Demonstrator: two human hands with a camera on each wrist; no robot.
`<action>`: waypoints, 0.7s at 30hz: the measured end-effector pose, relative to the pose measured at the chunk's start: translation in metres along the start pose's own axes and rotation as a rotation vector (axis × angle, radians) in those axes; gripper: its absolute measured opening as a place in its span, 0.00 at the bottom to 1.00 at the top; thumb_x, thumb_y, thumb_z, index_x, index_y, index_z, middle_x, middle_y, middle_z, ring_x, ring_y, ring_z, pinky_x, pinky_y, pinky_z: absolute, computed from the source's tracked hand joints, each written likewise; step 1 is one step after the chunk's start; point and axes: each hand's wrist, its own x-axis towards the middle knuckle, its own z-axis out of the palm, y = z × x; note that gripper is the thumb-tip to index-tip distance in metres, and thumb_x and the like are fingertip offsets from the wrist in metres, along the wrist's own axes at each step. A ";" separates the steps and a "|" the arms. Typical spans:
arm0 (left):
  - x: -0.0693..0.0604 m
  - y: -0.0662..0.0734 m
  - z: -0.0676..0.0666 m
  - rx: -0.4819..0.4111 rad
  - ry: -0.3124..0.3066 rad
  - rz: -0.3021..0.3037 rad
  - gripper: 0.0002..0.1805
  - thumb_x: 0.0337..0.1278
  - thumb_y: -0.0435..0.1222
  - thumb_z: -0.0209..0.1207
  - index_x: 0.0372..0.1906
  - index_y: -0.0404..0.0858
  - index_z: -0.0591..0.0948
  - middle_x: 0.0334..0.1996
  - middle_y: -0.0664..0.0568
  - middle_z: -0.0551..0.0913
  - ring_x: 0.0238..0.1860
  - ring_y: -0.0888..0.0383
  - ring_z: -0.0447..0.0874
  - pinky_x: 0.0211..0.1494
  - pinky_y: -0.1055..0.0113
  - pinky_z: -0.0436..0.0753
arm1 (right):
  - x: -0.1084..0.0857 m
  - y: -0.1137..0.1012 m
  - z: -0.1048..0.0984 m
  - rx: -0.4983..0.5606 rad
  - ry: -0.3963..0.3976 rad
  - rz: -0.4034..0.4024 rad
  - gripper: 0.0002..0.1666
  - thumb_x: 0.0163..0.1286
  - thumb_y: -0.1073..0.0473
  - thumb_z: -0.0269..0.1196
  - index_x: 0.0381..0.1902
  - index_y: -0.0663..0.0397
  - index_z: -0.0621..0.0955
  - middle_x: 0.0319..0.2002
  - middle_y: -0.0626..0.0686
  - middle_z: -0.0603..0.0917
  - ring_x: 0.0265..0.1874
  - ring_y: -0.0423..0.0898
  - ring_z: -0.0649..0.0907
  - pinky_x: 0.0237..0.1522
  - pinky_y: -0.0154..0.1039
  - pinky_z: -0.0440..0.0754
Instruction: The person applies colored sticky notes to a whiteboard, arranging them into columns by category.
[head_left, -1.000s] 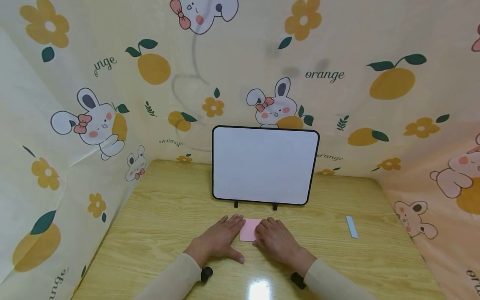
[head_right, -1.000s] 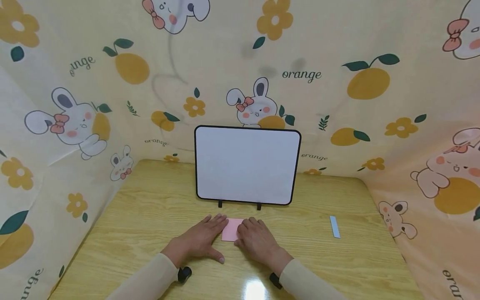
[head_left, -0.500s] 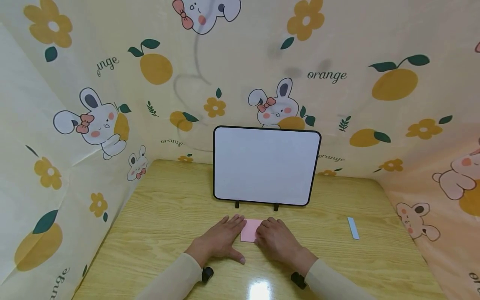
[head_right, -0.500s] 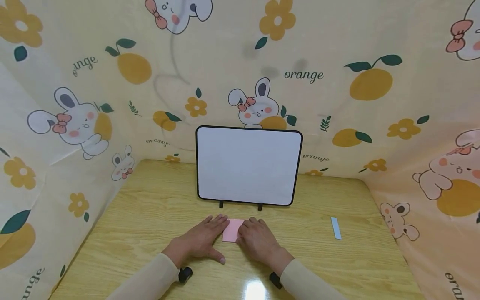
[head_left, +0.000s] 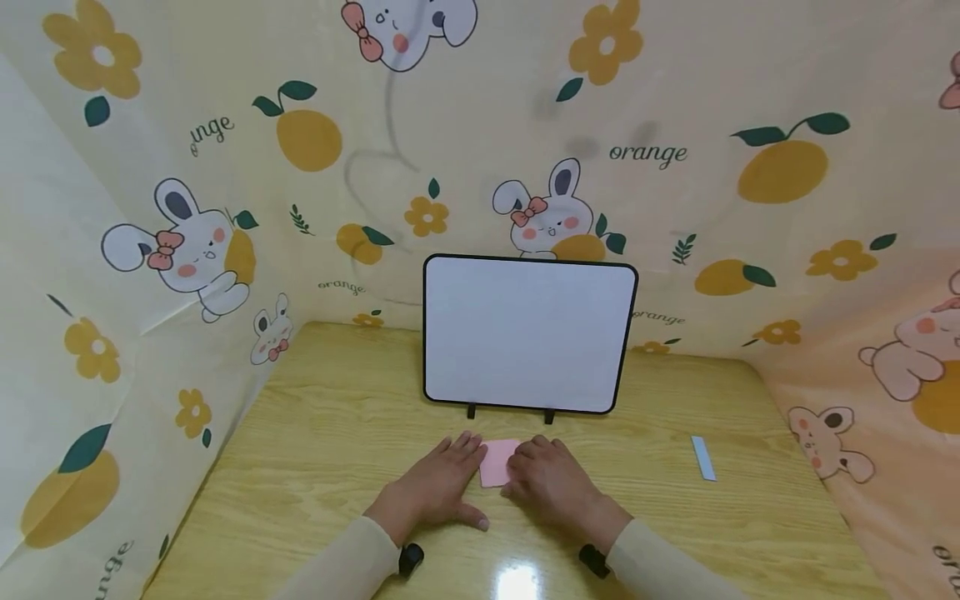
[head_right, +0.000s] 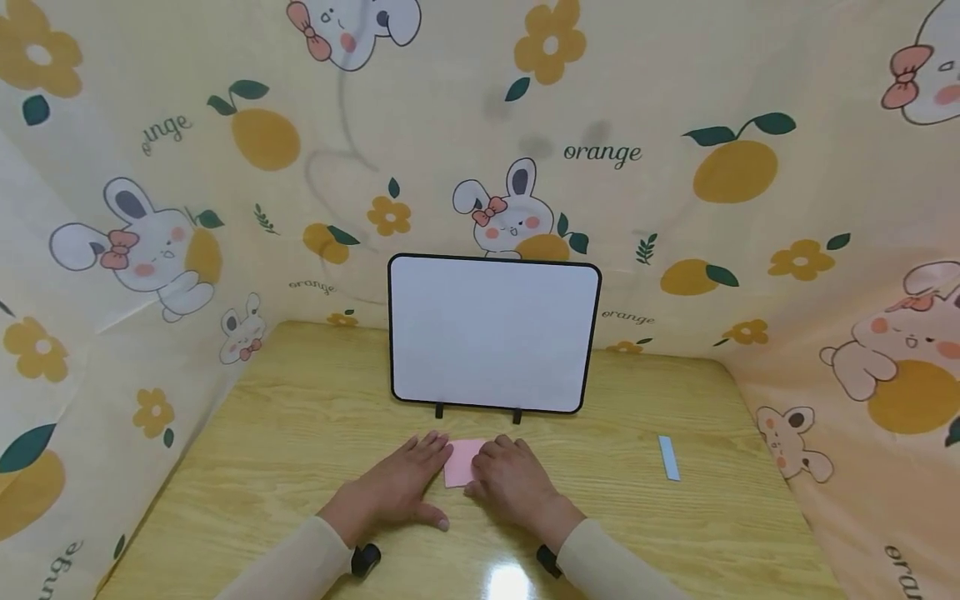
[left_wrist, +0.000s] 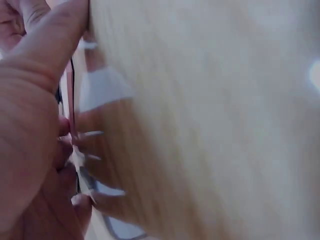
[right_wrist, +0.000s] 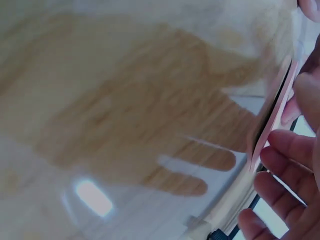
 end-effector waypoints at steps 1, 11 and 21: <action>-0.002 0.001 0.000 0.001 0.001 -0.003 0.64 0.51 0.75 0.63 0.84 0.38 0.60 0.85 0.45 0.54 0.86 0.47 0.49 0.87 0.49 0.55 | 0.000 0.000 0.000 -0.004 -0.012 0.004 0.19 0.72 0.40 0.69 0.43 0.48 0.87 0.50 0.49 0.89 0.51 0.49 0.83 0.50 0.51 0.84; -0.022 0.019 0.001 -0.017 0.010 0.027 0.56 0.57 0.72 0.62 0.81 0.41 0.66 0.83 0.48 0.61 0.85 0.49 0.53 0.87 0.48 0.57 | -0.002 -0.002 0.000 0.027 -0.225 0.066 0.50 0.75 0.25 0.54 0.76 0.57 0.73 0.76 0.55 0.75 0.75 0.57 0.72 0.72 0.62 0.73; -0.004 0.007 -0.012 -0.058 0.024 0.020 0.63 0.53 0.66 0.70 0.85 0.39 0.56 0.85 0.47 0.55 0.86 0.50 0.48 0.88 0.48 0.53 | -0.005 0.000 0.000 0.015 -0.003 0.033 0.27 0.74 0.37 0.66 0.56 0.52 0.83 0.58 0.52 0.86 0.61 0.53 0.81 0.61 0.56 0.83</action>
